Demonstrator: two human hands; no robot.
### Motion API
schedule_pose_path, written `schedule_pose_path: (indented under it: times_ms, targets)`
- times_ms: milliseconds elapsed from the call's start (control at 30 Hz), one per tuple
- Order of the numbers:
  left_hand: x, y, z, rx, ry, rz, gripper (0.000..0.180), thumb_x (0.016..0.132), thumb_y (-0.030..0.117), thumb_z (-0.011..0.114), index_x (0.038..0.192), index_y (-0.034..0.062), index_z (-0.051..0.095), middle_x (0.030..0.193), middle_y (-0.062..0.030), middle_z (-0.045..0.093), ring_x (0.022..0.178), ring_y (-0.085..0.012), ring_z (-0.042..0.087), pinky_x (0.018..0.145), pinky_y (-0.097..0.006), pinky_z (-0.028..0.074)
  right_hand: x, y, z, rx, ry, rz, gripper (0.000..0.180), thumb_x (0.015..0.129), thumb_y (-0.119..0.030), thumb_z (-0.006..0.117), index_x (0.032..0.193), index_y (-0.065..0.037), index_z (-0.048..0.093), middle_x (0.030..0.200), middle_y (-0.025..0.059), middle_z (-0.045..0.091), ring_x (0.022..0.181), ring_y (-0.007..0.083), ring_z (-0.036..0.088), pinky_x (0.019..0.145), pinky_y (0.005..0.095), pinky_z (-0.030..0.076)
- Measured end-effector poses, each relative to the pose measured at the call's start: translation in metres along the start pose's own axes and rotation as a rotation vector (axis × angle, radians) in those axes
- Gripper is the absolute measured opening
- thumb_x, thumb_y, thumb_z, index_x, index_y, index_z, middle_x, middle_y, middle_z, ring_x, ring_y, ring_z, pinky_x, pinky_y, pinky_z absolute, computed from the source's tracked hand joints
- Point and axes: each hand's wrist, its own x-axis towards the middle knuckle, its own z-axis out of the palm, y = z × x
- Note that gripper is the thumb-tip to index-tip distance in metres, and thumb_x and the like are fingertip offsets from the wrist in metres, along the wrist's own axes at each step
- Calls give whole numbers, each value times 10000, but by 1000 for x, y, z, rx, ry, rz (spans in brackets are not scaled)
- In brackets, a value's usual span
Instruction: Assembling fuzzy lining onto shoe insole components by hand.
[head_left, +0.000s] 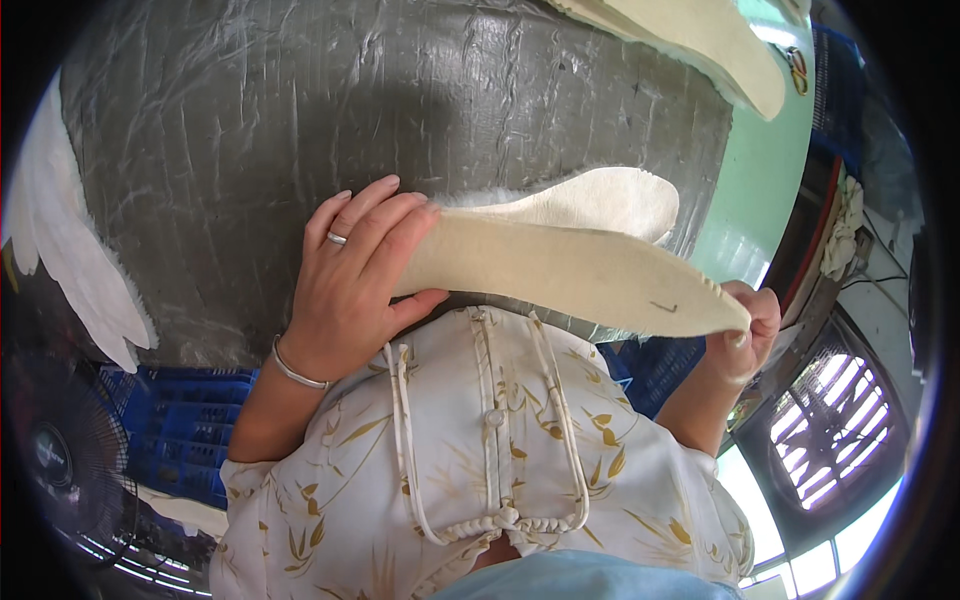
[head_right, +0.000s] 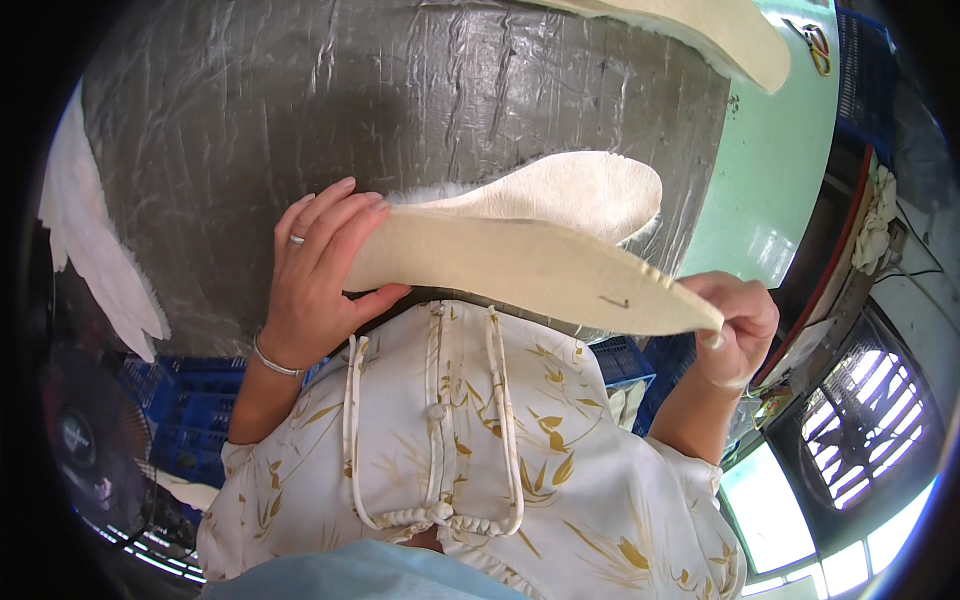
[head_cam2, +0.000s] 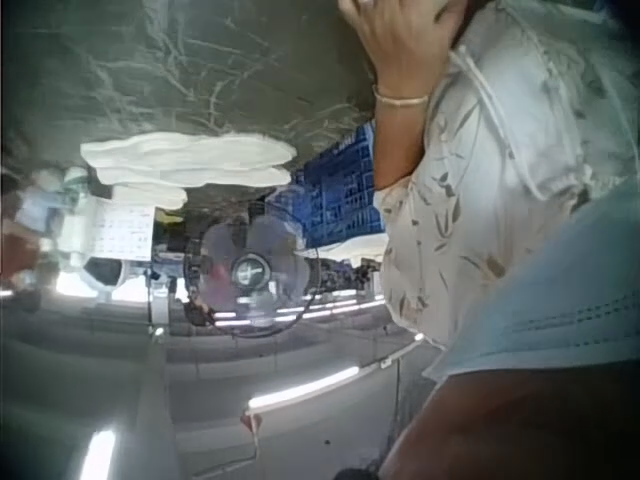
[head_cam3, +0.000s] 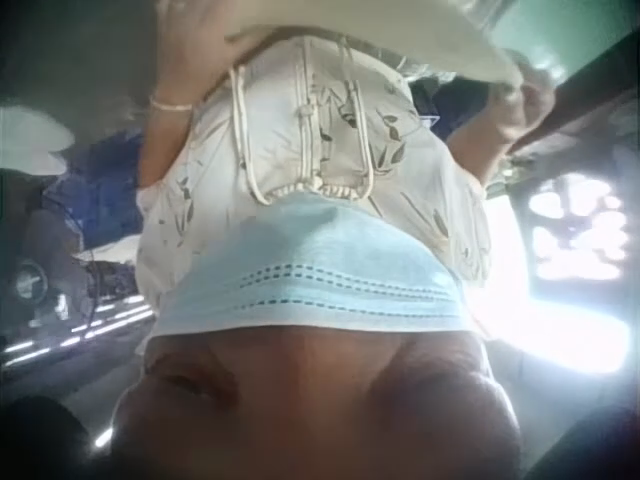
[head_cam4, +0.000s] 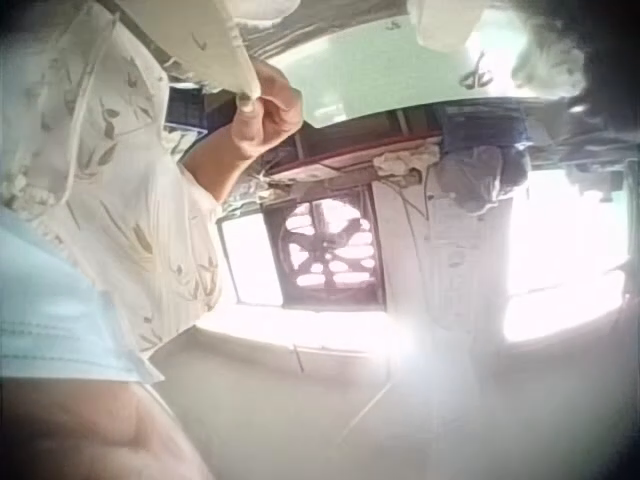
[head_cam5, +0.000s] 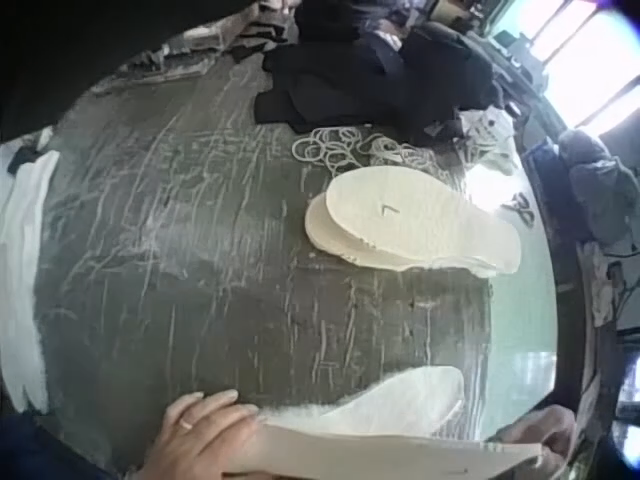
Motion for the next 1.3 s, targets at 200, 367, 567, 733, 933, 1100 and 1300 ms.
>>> schedule_pose_path:
  times_ms: [200, 367, 567, 733, 933, 1100, 1300]
  targets:
    - [-2, 2, 5, 43, 50, 19, 688, 640, 225, 837, 1254, 76, 562, 1273, -82, 587, 1259, -299, 518, 1079, -484, 341, 45, -26, 30, 141, -592, -235, 220, 900, -202, 716, 844, -3, 639, 894, 268, 692, 757, 297, 726, 610, 372, 589]
    - [1, 3, 7, 27, 69, 36, 670, 634, 185, 816, 1240, 72, 552, 1264, -96, 569, 1257, -306, 506, 1090, -482, 337, 24, -26, 35, 212, -409, -194, 243, 919, -209, 689, 834, 12, 633, 899, 284, 687, 746, 306, 721, 583, 374, 582]
    - [1, 1, 5, 77, 54, 55, 699, 624, 193, 820, 1249, 65, 533, 1283, -115, 540, 1258, -314, 491, 1098, -485, 332, 7, 10, 20, 34, 176, -19, 171, 938, -125, 628, 1000, 32, 598, 949, 116, 673, 808, 146, 621, 741, 242, 493]
    - [-2, 0, -14, 97, -41, 12, 945, 637, 424, 860, 1384, 16, 449, 1412, -145, 488, 1329, -338, 441, 1121, -483, 306, 1, 40, 21, 366, 199, 215, 149, 988, -132, 575, 1062, -3, 589, 959, 78, 678, 844, 137, 670, 780, 312, 578]
    - [52, 30, -14, -338, 21, 101, 851, 785, 446, 790, 1385, -44, 439, 1378, -208, 516, 1257, -345, 518, 1033, -416, 416, 4, 46, 26, 492, 29, 81, 169, 981, -190, 598, 1051, -37, 594, 1225, 227, 631, 1132, 244, 612, 963, 383, 480]
    - [88, 52, -2, -523, -298, -140, 442, 838, 257, 773, 1139, -23, 610, 971, -141, 697, 882, -238, 681, 806, -323, 527, 9, 55, 29, 497, 97, 93, 134, 971, -140, 604, 1011, -17, 639, 1230, 181, 626, 1060, 213, 621, 920, 353, 499]
    - [94, 52, 16, -641, -186, -365, 195, 855, 122, 747, 970, 3, 644, 822, -31, 687, 737, -74, 624, 684, -232, 501, 8, 60, 30, 22, 334, 300, 147, 919, -122, 686, 972, 15, 696, 975, 39, 678, 754, 49, 591, 648, 199, 488]
